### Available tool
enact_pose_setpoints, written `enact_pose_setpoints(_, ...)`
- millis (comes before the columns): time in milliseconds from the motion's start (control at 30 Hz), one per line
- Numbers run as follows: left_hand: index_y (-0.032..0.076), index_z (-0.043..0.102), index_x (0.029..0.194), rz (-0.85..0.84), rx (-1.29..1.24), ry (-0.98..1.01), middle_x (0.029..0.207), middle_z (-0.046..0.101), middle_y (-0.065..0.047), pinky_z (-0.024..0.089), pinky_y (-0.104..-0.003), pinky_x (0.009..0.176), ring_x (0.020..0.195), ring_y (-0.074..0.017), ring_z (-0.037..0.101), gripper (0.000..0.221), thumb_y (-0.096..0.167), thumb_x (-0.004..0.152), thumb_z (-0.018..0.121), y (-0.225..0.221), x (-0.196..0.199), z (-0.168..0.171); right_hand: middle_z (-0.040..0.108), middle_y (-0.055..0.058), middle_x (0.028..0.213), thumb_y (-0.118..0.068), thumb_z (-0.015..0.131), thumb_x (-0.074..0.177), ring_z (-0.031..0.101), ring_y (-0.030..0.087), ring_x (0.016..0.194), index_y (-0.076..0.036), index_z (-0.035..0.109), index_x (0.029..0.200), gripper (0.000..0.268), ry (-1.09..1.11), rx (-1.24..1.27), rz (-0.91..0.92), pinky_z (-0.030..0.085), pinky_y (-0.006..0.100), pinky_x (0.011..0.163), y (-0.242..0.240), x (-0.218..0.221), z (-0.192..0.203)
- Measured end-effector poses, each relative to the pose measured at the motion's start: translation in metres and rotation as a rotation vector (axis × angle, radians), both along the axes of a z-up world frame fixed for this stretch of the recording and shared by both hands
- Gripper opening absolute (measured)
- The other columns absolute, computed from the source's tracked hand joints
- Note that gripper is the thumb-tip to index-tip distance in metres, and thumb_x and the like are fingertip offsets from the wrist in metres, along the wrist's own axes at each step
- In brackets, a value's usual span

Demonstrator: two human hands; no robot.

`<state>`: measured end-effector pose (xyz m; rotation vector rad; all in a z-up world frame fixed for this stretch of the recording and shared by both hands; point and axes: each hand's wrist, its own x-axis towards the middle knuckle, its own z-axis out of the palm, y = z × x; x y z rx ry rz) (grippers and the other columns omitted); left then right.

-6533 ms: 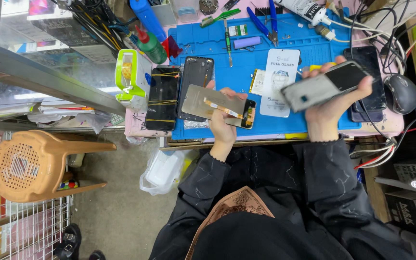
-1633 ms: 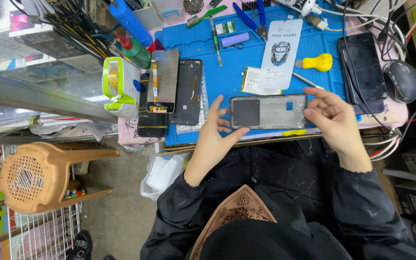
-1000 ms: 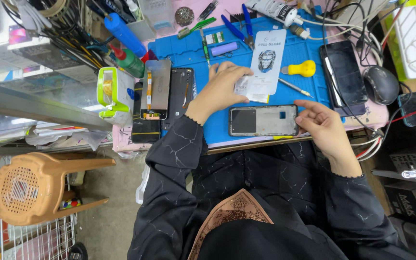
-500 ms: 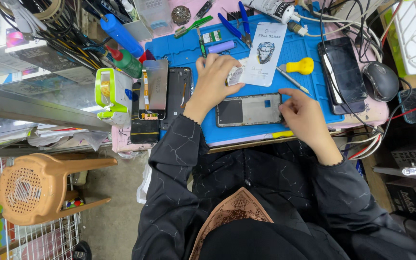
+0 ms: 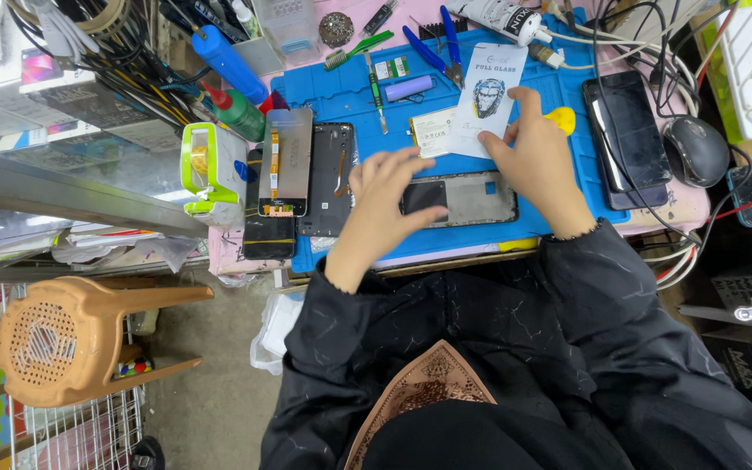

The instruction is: The person removes a mobile phone screen assembly from the device frame with a plastic tool and by hand, detaches internal ribbon cables, and separates the component from the main housing. They handle various phone parts including a battery and mid-frame on a repair mat.

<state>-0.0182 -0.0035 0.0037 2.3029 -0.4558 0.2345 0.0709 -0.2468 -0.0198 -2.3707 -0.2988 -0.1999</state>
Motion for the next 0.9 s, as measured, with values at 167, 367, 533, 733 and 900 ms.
enact_pose_setpoints(167,0.014,0.069,0.126,-0.003,-0.114,0.009,0.145,0.059,-0.005,0.022,-0.048,0.119,0.138,-0.0287,0.044,0.048,0.035,0.086,0.083,0.004,-0.023,0.01,0.062,0.007,0.081,-0.004,0.073,0.089,0.062,0.018,0.064,0.001,0.047,0.139,0.057,0.206,0.542,-0.071,0.049,0.034,0.053,0.001,0.007,-0.008)
enact_pose_setpoints(367,0.016,0.067,0.129,0.065,-0.248,-0.077,0.145,0.063,-0.002,0.033,-0.044,0.124,0.141,-0.0274,0.05,0.038,0.026,0.095,0.078,0.034,-0.033,0.032,0.065,0.004,0.101,0.007,0.054,0.106,0.059,0.009,0.078,0.003,0.055,0.146,0.039,0.11,0.694,-0.074,0.047,0.024,0.066,-0.094,-0.035,0.014)
enact_pose_setpoints(533,0.015,0.064,0.135,0.107,-0.108,-0.047,0.147,0.062,-0.004,0.028,-0.048,0.124,0.143,-0.0296,0.048,0.051,0.033,0.091,0.082,0.028,-0.03,0.013,0.056,0.005,0.113,0.01,0.043,0.115,0.056,0.008,0.093,-0.001,0.057,0.147,0.037,-0.187,0.288,-0.243,0.05,0.024,0.084,-0.188,-0.058,-0.009)
enact_pose_setpoints(733,0.01,0.048,0.146,0.06,0.086,-0.052,0.149,0.055,-0.01,-0.007,-0.068,0.122,0.152,-0.0397,0.023,0.097,0.053,0.068,0.086,-0.001,-0.031,-0.023,0.062,0.019,0.113,0.008,0.058,0.101,0.063,0.032,0.1,0.002,0.069,0.123,0.025,-0.268,-0.34,-0.279,0.05,0.04,0.086,-0.198,-0.068,-0.02)
enact_pose_setpoints(900,0.012,0.051,0.148,0.112,0.124,-0.088,0.149,0.058,-0.005,-0.009,-0.07,0.122,0.154,-0.0374,0.027,0.086,0.05,0.079,0.087,-0.002,-0.032,-0.035,0.056,0.019,0.125,0.005,0.056,0.097,0.054,0.034,0.118,0.0,0.065,0.123,0.027,-0.376,-0.389,-0.217,0.046,0.041,0.102,-0.171,-0.065,-0.001)
